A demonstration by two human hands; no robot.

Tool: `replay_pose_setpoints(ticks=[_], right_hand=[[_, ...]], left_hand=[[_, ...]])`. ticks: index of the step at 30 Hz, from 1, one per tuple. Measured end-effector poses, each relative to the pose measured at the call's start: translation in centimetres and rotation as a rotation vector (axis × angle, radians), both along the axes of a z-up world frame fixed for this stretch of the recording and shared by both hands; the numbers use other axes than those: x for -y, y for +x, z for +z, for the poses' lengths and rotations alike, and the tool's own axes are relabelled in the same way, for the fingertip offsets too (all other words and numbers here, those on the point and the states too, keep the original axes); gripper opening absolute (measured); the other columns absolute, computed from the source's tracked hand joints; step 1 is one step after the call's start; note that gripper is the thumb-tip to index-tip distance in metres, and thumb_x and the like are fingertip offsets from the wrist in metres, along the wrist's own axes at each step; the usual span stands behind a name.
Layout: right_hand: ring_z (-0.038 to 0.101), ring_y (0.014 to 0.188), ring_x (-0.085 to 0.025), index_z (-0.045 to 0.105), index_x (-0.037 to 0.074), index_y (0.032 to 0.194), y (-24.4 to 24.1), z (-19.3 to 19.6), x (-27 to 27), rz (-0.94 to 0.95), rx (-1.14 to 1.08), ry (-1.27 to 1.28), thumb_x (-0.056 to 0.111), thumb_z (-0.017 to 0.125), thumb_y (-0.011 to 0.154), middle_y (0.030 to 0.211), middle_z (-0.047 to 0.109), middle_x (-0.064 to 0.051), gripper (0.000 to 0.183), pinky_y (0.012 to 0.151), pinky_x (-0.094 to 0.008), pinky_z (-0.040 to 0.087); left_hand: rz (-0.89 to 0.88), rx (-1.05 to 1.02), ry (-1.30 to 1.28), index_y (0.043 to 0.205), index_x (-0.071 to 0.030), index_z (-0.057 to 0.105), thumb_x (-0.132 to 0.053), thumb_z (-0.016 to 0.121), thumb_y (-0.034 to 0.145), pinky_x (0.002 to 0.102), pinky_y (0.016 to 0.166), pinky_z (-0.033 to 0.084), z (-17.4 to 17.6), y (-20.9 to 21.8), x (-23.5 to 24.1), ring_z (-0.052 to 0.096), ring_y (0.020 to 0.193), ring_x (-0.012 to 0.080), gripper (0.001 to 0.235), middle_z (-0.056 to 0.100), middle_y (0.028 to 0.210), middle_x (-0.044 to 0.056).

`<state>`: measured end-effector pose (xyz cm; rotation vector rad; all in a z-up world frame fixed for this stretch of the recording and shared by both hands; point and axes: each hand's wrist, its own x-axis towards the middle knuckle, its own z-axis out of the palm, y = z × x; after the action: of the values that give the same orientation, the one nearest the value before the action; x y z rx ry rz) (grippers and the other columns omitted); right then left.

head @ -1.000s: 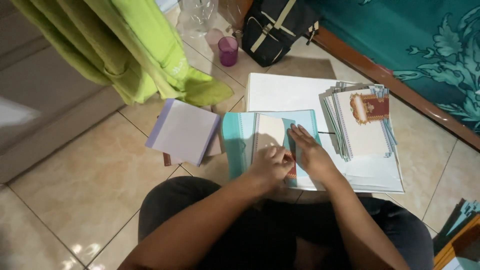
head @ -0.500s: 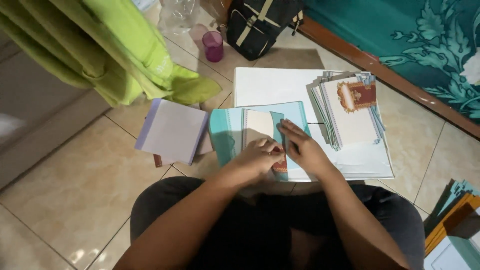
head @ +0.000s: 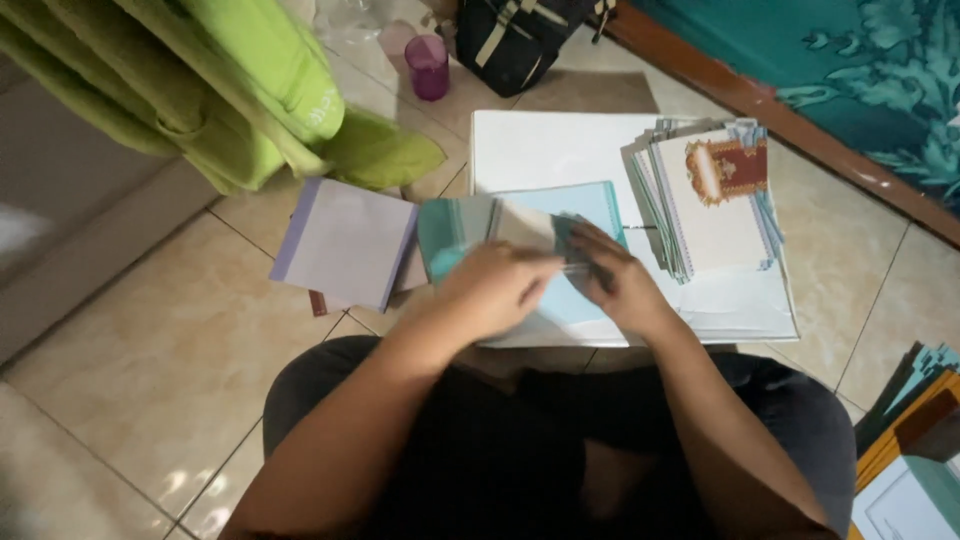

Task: Folding paper sheets and inserting them into a document folder while sitting on the floor.

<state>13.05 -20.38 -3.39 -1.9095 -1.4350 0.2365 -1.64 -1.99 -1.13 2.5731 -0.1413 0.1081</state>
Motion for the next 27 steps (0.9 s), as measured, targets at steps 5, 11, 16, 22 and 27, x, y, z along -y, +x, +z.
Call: replay_pose_setpoints(ticks=[5, 11, 16, 22, 27], right_hand=[[0.069, 0.098, -0.035, 0.07, 0.006, 0.099, 0.2, -0.1, 1.5, -0.222, -0.035, 0.208, 0.016, 0.07, 0.099, 0.101, 0.073, -0.01, 0.01, 0.084, -0.041, 0.053], [0.063, 0.09, -0.024, 0.064, -0.002, 0.116, 4.8, 3.4, 6.1, -0.534, -0.183, 0.243, 0.009, 0.057, 0.114, 0.094, 0.066, -0.017, 0.013, 0.075, -0.036, 0.05], [0.067, 0.088, -0.037, 0.057, -0.004, 0.137, 11.6, 1.0, 9.6, -0.798, 0.047, -0.023, -0.002, 0.058, 0.106, 0.098, 0.07, -0.027, 0.031, 0.065, -0.043, 0.049], [0.063, 0.093, -0.045, 0.069, -0.003, 0.123, 12.6, -3.4, 9.7, -0.938, 0.531, -0.181, 0.008, 0.069, 0.093, 0.106, 0.064, -0.025, 0.032, 0.077, -0.053, 0.052], [0.063, 0.108, -0.049, 0.068, -0.008, 0.128, 6.0, -2.3, 4.7, -0.853, 0.496, -0.115, 0.019, 0.072, 0.101, 0.115, 0.064, -0.03, 0.039, 0.091, -0.05, 0.052]], left_hand=[[0.249, 0.762, 0.143, 0.119, -0.02, 0.071, -0.02, 0.066, 0.096, 0.041, 0.083, 0.059, 4.0, -0.4, -2.5, 0.073, 0.087, 0.0292, 0.023, 0.075, 0.091, 0.006], [0.377, 0.909, 0.179, 0.141, -0.001, 0.057, -0.004, 0.062, 0.096, 0.057, 0.11, 0.046, 6.4, -1.1, -1.7, 0.053, 0.135, 0.0464, 0.046, 0.052, 0.149, 0.022], [0.29, 0.703, 0.151, 0.128, -0.006, 0.067, -0.003, 0.068, 0.087, 0.058, 0.1, 0.047, 2.8, 0.8, -1.4, 0.056, 0.128, 0.0462, 0.04, 0.057, 0.141, 0.019], [0.384, 0.311, 0.254, 0.122, -0.005, 0.07, -0.016, 0.07, 0.086, 0.06, 0.103, 0.043, -1.7, 1.8, -2.1, 0.05, 0.132, 0.048, 0.037, 0.056, 0.141, 0.023], [0.529, -0.101, 0.264, 0.156, 0.001, 0.038, -0.033, 0.073, 0.09, 0.069, 0.114, 0.026, -0.1, 1.3, -2.2, 0.019, 0.15, 0.0559, 0.081, 0.027, 0.161, 0.036]])
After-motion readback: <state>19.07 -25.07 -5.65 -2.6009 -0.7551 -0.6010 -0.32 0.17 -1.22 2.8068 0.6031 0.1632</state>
